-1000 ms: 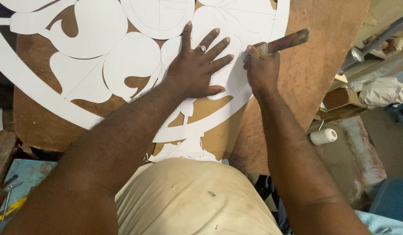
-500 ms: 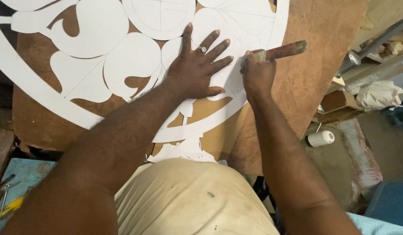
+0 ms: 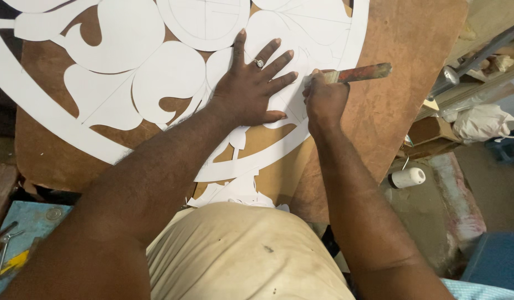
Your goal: The person cuts a large circular white paper medallion with a floral pattern, using a knife to trim along drawn lines on a work board and occasionally lifting away cut paper scraps as they work around the design.
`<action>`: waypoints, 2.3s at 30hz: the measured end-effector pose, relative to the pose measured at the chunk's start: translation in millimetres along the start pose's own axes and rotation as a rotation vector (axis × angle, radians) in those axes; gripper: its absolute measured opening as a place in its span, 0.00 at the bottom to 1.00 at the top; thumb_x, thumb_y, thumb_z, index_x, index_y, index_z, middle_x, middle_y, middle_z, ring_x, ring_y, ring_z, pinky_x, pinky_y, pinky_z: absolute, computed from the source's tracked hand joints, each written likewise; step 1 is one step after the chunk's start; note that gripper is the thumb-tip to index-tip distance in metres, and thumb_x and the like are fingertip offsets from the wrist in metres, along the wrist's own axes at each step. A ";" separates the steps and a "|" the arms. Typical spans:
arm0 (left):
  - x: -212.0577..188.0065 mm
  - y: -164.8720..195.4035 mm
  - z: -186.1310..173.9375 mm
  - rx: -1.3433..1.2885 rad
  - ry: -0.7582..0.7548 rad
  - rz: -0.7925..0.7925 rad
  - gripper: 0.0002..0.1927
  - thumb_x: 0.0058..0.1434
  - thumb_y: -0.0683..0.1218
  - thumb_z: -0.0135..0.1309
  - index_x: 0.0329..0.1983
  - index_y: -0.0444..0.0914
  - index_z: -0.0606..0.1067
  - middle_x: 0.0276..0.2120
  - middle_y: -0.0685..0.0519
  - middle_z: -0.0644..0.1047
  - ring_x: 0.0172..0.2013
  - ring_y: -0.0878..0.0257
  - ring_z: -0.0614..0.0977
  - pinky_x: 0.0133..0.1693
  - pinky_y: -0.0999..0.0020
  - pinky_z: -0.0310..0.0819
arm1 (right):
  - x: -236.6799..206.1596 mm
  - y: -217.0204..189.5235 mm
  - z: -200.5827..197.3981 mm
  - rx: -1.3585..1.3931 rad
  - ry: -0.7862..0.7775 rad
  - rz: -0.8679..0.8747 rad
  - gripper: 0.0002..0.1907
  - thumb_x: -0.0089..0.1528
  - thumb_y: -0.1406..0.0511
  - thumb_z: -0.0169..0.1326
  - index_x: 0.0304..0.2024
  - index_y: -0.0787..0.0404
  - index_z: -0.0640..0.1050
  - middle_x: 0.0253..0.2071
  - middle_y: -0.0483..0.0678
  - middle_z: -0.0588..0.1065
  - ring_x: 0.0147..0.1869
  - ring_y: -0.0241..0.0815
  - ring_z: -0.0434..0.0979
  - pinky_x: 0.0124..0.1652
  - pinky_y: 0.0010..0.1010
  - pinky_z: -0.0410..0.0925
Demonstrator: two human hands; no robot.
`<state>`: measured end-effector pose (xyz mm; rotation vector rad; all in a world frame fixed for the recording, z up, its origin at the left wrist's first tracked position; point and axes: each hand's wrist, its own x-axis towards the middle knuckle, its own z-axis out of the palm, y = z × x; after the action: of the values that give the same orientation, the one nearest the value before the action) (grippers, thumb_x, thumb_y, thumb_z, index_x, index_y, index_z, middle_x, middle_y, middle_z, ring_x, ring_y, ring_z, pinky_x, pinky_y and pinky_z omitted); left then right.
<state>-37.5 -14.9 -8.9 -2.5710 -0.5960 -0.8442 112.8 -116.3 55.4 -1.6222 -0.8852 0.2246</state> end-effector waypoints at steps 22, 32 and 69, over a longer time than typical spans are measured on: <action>2.3 2.1 -7.8 -0.076 0.036 0.002 0.46 0.58 0.82 0.41 0.75 0.58 0.62 0.78 0.55 0.53 0.77 0.52 0.46 0.65 0.21 0.22 | -3.6 2.5 7.8 0.029 0.113 0.108 0.09 0.66 0.66 0.52 0.38 0.68 0.76 0.25 0.49 0.75 0.24 0.37 0.75 0.25 0.30 0.70; 8.4 2.2 -50.0 -0.175 -0.028 -0.006 0.46 0.56 0.80 0.44 0.75 0.57 0.61 0.78 0.55 0.51 0.77 0.52 0.43 0.65 0.22 0.19 | 24.1 -5.4 -47.2 0.063 0.277 0.121 0.17 0.72 0.62 0.53 0.37 0.72 0.77 0.29 0.48 0.73 0.29 0.38 0.68 0.32 0.35 0.64; 28.4 39.2 -44.7 -0.206 -0.048 0.003 0.23 0.68 0.58 0.47 0.68 0.63 0.69 0.76 0.43 0.53 0.75 0.37 0.47 0.64 0.18 0.29 | -10.7 59.1 -123.6 0.299 -0.029 0.175 0.18 0.70 0.58 0.51 0.48 0.69 0.79 0.39 0.45 0.77 0.40 0.33 0.73 0.38 0.28 0.67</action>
<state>-18.3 -60.7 34.2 -2.7834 -0.5441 -0.8865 203.2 -217.1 31.4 -1.4183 -0.6938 0.4811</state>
